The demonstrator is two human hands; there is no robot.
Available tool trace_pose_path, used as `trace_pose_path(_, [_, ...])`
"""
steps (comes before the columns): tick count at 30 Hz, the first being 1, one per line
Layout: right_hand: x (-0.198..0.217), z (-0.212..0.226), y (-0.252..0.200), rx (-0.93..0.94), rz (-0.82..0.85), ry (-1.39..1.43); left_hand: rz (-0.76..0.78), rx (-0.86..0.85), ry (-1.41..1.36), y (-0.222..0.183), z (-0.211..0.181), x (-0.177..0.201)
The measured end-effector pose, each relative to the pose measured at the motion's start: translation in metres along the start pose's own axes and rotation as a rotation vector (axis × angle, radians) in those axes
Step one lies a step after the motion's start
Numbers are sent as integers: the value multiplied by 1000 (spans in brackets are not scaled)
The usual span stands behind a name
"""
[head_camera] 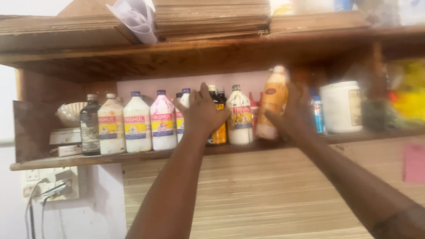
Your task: The person wipes a granite slab surface with a sponge and cloth, then reaches up to a wooden wall shelf and rearranges bottles of pigment and containers, moving them one at a time into a line on the shelf.
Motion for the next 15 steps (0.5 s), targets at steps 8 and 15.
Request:
trace_pose_path(8, [-34, -30, -9, -653, 176, 444, -290, -248, 10, 12, -31, 16])
trace_pose_path(15, [-60, -45, -8, -575, 378, 869, -60, -270, -35, 25, -58, 11])
Point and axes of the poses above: each hand's wrist, its own y-axis towards the middle knuckle, its own x-axis out of the back of the hand, z = x × y, the point moved 7 cm from there along y, towards the middle knuckle, and after that the axes turned 5 degrees about y, right-handed, at the moved point
